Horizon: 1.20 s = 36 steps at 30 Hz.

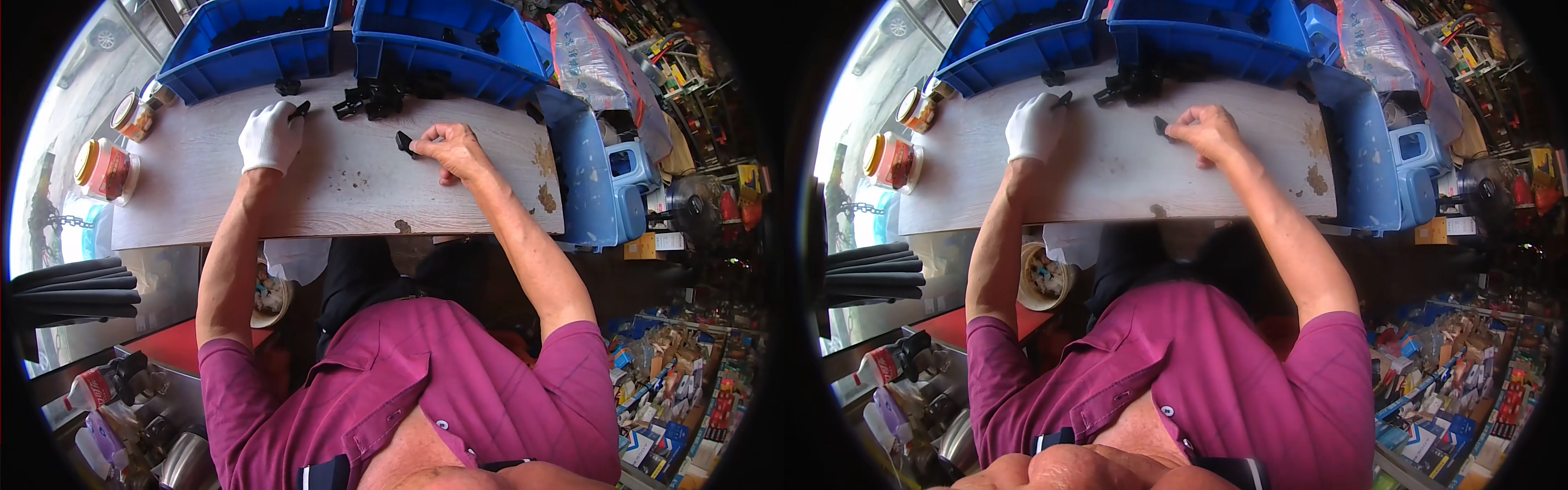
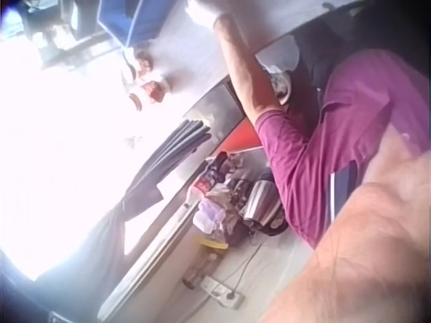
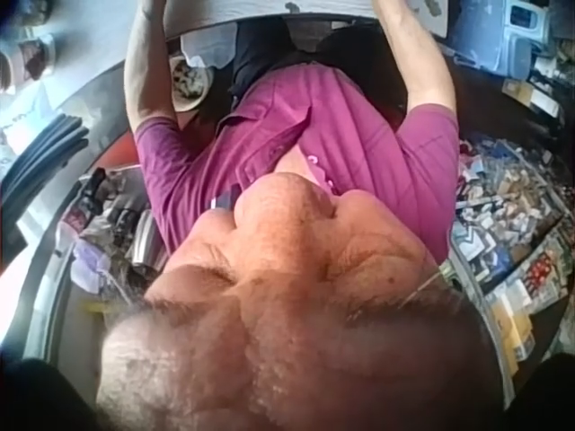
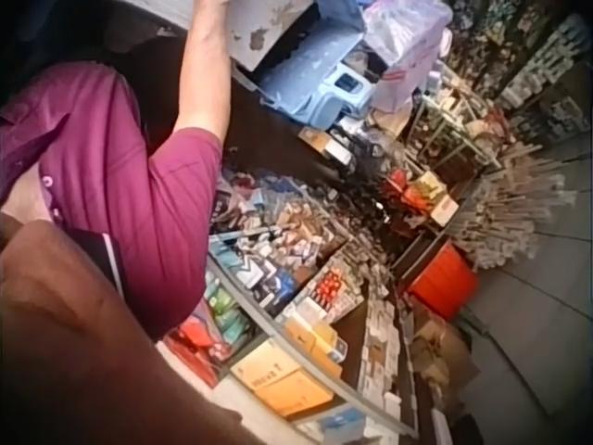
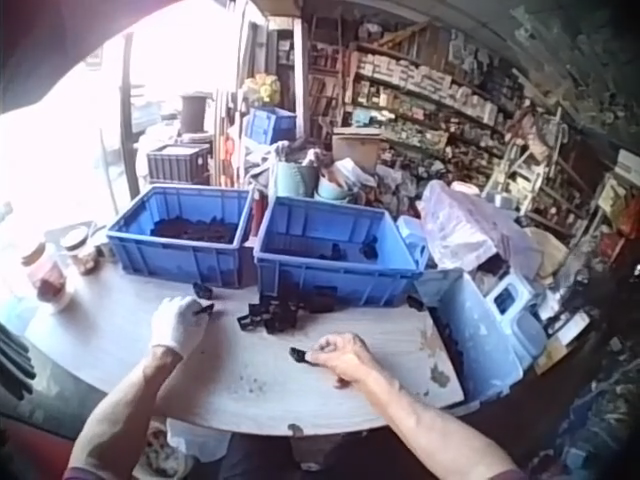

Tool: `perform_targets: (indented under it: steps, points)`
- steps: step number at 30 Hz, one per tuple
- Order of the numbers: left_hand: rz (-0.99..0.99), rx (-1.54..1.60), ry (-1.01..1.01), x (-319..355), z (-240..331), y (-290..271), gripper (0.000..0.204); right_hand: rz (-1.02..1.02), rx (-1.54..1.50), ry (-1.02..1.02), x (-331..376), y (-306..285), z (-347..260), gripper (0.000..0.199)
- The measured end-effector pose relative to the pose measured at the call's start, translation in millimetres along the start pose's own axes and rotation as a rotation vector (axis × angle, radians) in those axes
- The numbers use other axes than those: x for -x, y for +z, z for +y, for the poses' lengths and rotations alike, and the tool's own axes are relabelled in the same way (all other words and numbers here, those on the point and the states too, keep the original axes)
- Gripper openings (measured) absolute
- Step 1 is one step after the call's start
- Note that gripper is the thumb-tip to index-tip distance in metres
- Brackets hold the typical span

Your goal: Sorting and inspecting small black plastic components on a workbench.

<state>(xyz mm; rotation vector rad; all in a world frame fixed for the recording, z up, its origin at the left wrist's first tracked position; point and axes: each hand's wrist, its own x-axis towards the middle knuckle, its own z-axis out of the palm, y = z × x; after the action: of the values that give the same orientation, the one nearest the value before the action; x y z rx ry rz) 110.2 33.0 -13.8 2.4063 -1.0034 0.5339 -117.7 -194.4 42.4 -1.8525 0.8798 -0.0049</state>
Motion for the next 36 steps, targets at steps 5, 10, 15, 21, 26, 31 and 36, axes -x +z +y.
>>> perform_targets:
  steps: [5,10,15,21,26,31,36]
  points:
    - [0.054,0.045,0.063,14.8,8.5,-1.4,0.014,-0.004,0.04,0.012,10.7,14.4,-7.4,0.028]
    - [0.095,0.127,0.04,22.0,12.6,-4.8,0.018,-0.078,-0.035,0.006,18.9,22.6,-11.5,0.029]
    - [0.03,0.441,-0.046,36.8,32.1,-18.4,0.02,-0.106,-0.19,-0.143,15.4,21.4,-0.2,0.028]
    - [-0.022,0.52,0.015,54.5,69.4,-24.7,0.024,-0.147,0.008,-0.08,10.5,26.8,-15.9,0.031]
    - [-0.008,0.51,0.076,54.9,78.2,-26.0,0.024,-0.126,0.086,0.041,7.3,28.5,-19.9,0.038]
    - [-0.013,0.411,0.226,48.2,82.6,-27.7,0.027,-0.112,0.018,0.058,10.2,27.4,-22.0,0.037]
    - [-0.052,0.412,0.307,38.3,86.4,-19.6,0.028,-0.111,-0.017,-0.007,9.9,27.3,-15.8,0.038]
